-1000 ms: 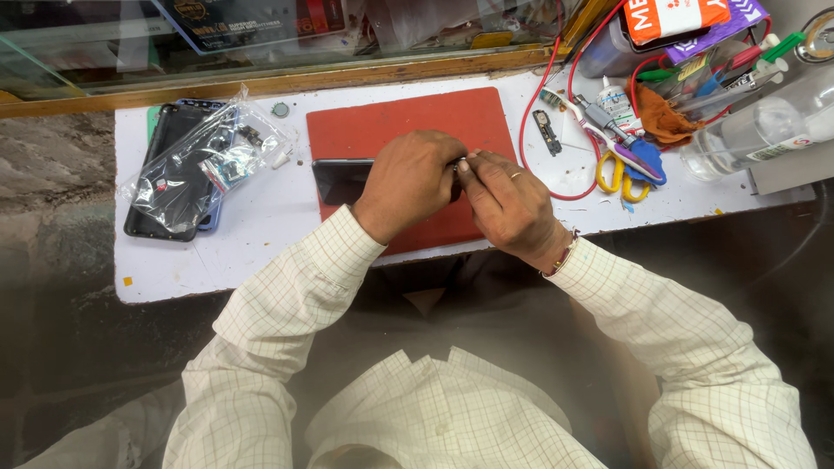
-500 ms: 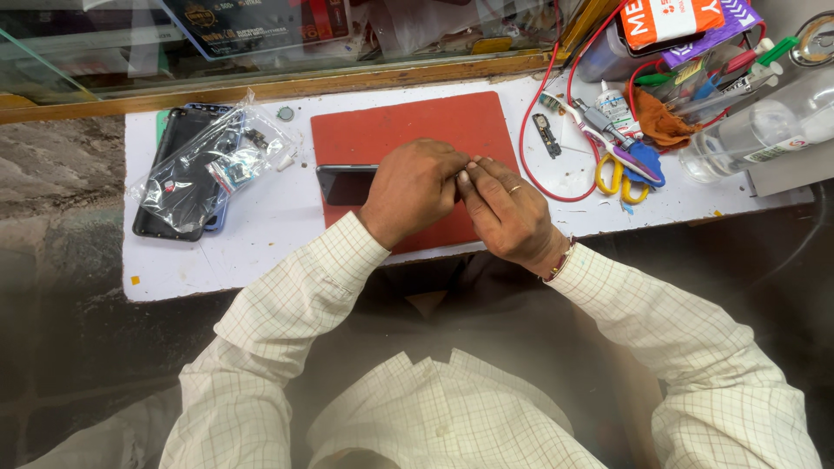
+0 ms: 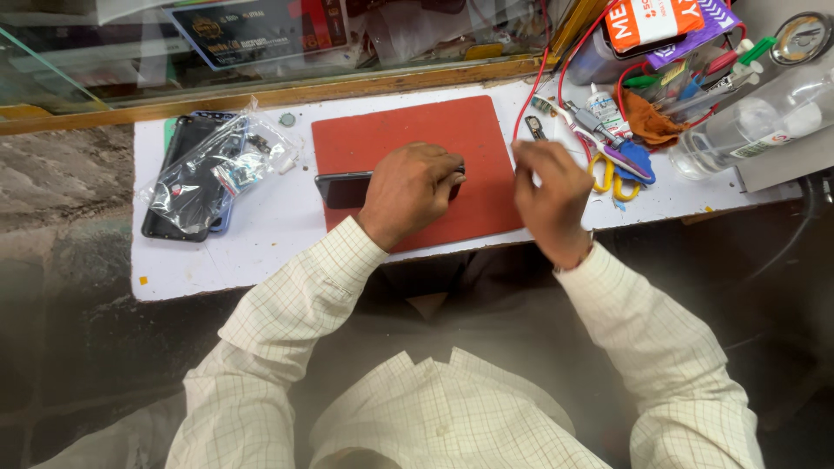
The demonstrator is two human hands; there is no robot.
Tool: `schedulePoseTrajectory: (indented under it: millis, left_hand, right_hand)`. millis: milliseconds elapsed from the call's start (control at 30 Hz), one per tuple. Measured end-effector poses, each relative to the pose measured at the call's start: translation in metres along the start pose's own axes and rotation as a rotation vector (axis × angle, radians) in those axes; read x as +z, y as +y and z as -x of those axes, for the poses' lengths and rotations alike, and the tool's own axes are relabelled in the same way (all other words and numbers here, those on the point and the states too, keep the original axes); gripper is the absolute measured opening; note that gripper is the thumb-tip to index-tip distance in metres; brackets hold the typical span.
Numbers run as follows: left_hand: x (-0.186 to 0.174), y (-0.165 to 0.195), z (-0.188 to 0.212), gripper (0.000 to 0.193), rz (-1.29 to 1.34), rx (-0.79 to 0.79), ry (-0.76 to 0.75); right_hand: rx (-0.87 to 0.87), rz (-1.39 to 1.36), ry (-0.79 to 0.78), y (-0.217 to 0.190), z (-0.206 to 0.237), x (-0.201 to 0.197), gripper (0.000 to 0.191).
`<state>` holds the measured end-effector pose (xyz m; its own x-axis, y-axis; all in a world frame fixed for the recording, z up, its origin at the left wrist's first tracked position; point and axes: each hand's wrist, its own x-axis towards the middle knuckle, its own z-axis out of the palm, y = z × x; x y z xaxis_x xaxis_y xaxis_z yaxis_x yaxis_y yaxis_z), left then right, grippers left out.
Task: The person holds a smartphone and presses along its edges and back cover, working around the frame to seat the cover onto the body. They turn the phone over repeatedly while pressing, then set it face-down on the mat and pick up a blue cloth to wipe the back cover.
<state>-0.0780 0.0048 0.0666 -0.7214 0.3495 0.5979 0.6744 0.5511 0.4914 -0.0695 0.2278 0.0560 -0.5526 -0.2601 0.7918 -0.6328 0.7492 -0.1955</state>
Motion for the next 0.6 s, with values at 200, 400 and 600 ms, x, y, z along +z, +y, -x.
schedulePoseTrajectory:
  millis: [200, 400, 600]
  left_hand:
    - [-0.021, 0.013, -0.002, 0.019, 0.212, 0.038, 0.17]
    - [-0.028, 0.013, 0.003, 0.027, 0.505, 0.02, 0.266]
    - [-0.014, 0.009, 0.007, 0.023, 0.692, -0.042, 0.33]
  right_hand:
    - [0.118, 0.125, -0.07, 0.058, 0.001, 0.04, 0.008]
    - [0.147, -0.061, -0.076, 0.045, -0.015, 0.032, 0.021]
    - [0.259, -0.732, -0.071, -0.015, -0.021, -0.002, 0.027]
